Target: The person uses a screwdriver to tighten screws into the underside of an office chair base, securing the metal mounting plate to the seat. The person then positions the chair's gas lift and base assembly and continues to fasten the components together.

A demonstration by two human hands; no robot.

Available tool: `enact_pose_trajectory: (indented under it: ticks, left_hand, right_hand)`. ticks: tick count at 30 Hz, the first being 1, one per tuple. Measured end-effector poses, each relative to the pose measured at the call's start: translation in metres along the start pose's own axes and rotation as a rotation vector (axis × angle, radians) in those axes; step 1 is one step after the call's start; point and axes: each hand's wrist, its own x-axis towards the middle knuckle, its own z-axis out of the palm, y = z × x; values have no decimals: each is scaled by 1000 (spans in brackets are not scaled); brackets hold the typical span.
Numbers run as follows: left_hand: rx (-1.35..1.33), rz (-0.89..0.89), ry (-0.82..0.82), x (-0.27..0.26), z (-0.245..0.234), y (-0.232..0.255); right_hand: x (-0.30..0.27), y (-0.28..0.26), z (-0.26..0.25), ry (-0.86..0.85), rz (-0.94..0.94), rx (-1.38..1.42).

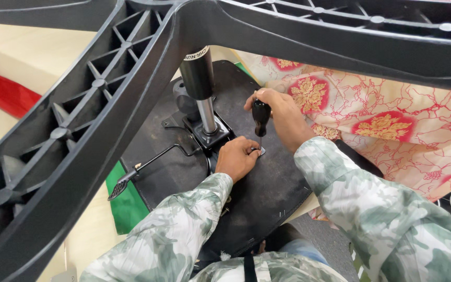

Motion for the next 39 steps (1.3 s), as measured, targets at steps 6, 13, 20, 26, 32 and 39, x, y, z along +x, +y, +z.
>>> enact_pose_trajectory:
  ticks: [6,13,20,26,32,39]
  left_hand:
    - [-19,22,-6,2,-1,-1]
    - [-84,-17,-38,7,2,-7]
    - [-46,-74,-71,8,-2,-5]
    - [-30,-6,-51,1,-5,1]
    - [-32,-56,-50,1,-3,3]
    - [-46,-36,-92,3,-6,3]
  right_hand:
    - [8,-4,-5,-20,-1,85]
    - [18,16,4,212,-181,-59]
    - [24,3,9,44,-67,298]
    - [21,3,9,103,-80,20]
    - [25,15,2,97,-56,245]
    - [19,7,-14,-45,-38,171]
